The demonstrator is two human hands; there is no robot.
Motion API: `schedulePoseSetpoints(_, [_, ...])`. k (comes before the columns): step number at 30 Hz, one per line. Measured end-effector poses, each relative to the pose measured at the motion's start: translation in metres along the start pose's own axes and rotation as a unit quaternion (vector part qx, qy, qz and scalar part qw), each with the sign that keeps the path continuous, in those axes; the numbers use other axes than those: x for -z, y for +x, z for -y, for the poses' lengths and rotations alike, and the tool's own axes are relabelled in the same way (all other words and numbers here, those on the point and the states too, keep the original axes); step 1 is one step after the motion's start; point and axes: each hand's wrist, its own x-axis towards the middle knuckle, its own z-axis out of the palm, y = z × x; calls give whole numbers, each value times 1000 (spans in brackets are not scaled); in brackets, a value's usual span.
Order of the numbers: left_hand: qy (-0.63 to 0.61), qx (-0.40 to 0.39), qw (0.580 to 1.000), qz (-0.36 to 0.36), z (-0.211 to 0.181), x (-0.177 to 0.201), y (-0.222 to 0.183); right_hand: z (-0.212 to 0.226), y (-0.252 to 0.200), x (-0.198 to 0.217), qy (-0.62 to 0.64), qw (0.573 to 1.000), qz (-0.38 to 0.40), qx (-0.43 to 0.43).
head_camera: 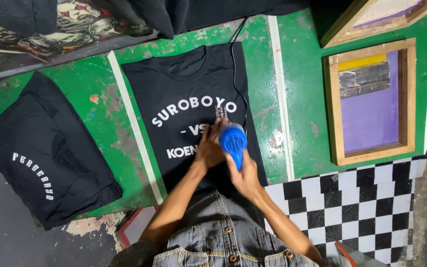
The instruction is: Screen print a design onto a t-shirt and dry the ink using a hair dryer
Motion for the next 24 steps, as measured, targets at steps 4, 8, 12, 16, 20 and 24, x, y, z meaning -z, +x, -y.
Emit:
schedulePoseSetpoints(4, [-35,-7,998,-60,-14,-26,-16,48,51,-12,31,993,-4,114])
schedulePoseSetpoints(8, [18,-24,997,-66,-19,-4,-25,67,57,-16,47,986,-3,159])
schedulePoseSetpoints(12, [30,-18,976,-214,11,27,-34,22,18,-9,43,990,21,134])
schedulePoseSetpoints(16, [52,99,986,-123,34,66,-49,-26,-52,16,-13,999,35,20])
schedulePoseSetpoints(20, [44,132,984,-109,40,77,-63,-57,-110,55,-59,993,40,-92])
schedulePoseSetpoints(24, [28,98,989,-102,10,57,-66,-53,-106,66,-87,991,32,-98])
